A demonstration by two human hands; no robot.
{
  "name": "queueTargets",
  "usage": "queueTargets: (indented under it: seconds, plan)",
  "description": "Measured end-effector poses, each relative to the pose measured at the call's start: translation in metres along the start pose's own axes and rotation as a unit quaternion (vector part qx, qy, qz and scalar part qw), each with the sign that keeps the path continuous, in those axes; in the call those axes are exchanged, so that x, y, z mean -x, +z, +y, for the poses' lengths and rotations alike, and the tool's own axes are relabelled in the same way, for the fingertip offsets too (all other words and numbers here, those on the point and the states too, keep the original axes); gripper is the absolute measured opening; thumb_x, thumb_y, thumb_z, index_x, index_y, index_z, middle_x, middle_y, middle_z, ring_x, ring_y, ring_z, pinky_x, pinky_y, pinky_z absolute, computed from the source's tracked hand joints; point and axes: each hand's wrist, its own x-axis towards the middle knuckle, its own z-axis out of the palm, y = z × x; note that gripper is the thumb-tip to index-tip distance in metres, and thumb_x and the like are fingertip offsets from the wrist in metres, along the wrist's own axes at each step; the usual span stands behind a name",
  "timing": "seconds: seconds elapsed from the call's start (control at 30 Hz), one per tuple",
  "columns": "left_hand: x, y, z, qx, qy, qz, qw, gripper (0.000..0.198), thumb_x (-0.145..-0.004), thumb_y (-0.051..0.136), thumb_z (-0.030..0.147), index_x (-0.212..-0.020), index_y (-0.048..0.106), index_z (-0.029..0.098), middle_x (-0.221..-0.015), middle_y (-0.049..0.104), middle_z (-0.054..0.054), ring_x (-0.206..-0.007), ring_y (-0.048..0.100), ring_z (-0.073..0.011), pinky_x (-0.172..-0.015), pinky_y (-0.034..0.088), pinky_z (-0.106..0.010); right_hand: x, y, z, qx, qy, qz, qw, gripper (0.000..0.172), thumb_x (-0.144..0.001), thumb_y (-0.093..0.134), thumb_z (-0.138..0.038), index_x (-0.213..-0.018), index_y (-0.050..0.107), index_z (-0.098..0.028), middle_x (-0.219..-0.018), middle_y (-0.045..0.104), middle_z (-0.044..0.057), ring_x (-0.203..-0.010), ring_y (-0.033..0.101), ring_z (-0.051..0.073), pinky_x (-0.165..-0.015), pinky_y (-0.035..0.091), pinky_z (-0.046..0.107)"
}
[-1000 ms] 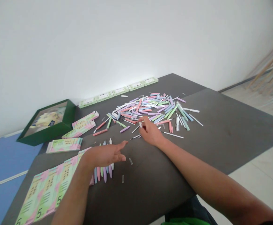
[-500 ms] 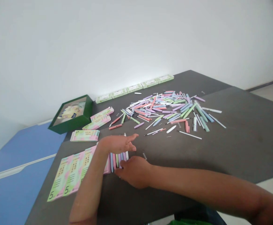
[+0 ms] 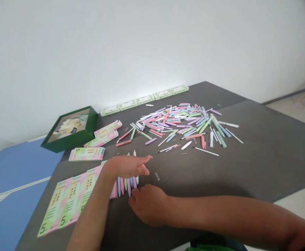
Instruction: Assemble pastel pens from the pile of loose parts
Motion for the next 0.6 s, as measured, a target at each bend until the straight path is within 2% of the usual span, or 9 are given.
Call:
queueTargets:
  seconds: [0.1,0.17,0.27,0.37,0.47,0.53,0.6]
  plan:
    - [-0.001,0.001,0.002,0.030,-0.013,-0.037,0.999,0.061,-0.093,0.033,0.039,-0.144,0.022,0.008,-0.123,0.060,-0.009,-0.097,0.060,-0.0176,-0.077,0.041,-0.019,0.031,-0.011,0.019,0.010,0.023,-0.042,0.999,0.019,-0.079,0.053,-0.021,-0.095,0.052,-0.014,-0.086,0.058,0.009,-0.066,0.060,0.020,-0.054,0.045,0.032]
    - [-0.002,0.002,0.002,0.029,-0.027,-0.035,0.999,0.064,-0.092,0.035,0.042,-0.144,0.020,0.009,-0.125,0.059,-0.010,-0.101,0.059,-0.0198,-0.080,0.040,-0.021,0.052,-0.019,0.040,0.026,0.059,-0.056,0.996,0.017,-0.079,0.053,-0.019,-0.096,0.051,-0.016,-0.091,0.057,0.009,-0.068,0.060,0.020,-0.055,0.044,0.031]
    - [-0.005,0.005,0.003,0.017,-0.044,-0.028,0.999,0.067,-0.090,0.038,0.044,-0.144,0.022,0.009,-0.123,0.060,-0.011,-0.103,0.058,-0.0224,-0.081,0.041,-0.024,0.073,-0.030,0.078,0.052,0.159,-0.054,0.984,0.011,-0.086,0.045,-0.019,-0.096,0.051,-0.018,-0.093,0.056,0.008,-0.068,0.060,0.019,-0.058,0.043,0.030]
    - [-0.008,0.007,0.005,0.003,-0.047,-0.020,0.999,0.067,-0.089,0.041,0.047,-0.144,0.025,0.011,-0.120,0.062,-0.012,-0.100,0.060,-0.0233,-0.079,0.042,-0.025,0.075,-0.037,0.110,0.055,0.201,-0.054,0.977,0.015,-0.091,0.039,-0.023,-0.098,0.052,-0.019,-0.095,0.055,0.008,-0.072,0.060,0.018,-0.060,0.041,0.028]
    - [-0.009,0.007,0.008,-0.005,-0.047,-0.028,0.998,0.062,-0.091,0.039,0.043,-0.144,0.026,0.013,-0.119,0.063,-0.011,-0.097,0.062,-0.0217,-0.080,0.042,-0.025,0.066,-0.044,0.131,0.028,0.159,-0.050,0.986,0.018,-0.091,0.042,-0.029,-0.103,0.052,-0.020,-0.102,0.055,0.008,-0.079,0.060,0.019,-0.063,0.040,0.028]
    - [-0.008,0.005,0.011,-0.003,-0.049,-0.042,0.998,0.059,-0.092,0.035,0.038,-0.145,0.024,0.013,-0.122,0.062,-0.010,-0.099,0.061,-0.0203,-0.083,0.041,-0.025,0.061,-0.049,0.142,-0.010,0.151,-0.010,0.988,0.023,-0.090,0.045,-0.031,-0.108,0.049,-0.019,-0.107,0.055,0.008,-0.086,0.059,0.020,-0.067,0.040,0.028]
    - [-0.007,0.004,0.013,-0.005,-0.056,-0.053,0.997,0.058,-0.093,0.035,0.037,-0.145,0.023,0.013,-0.124,0.060,-0.010,-0.104,0.059,-0.0203,-0.087,0.039,-0.025,0.059,-0.054,0.152,-0.048,0.193,0.045,0.979,0.024,-0.089,0.045,-0.030,-0.110,0.047,-0.018,-0.107,0.057,0.008,-0.089,0.057,0.020,-0.070,0.040,0.028]
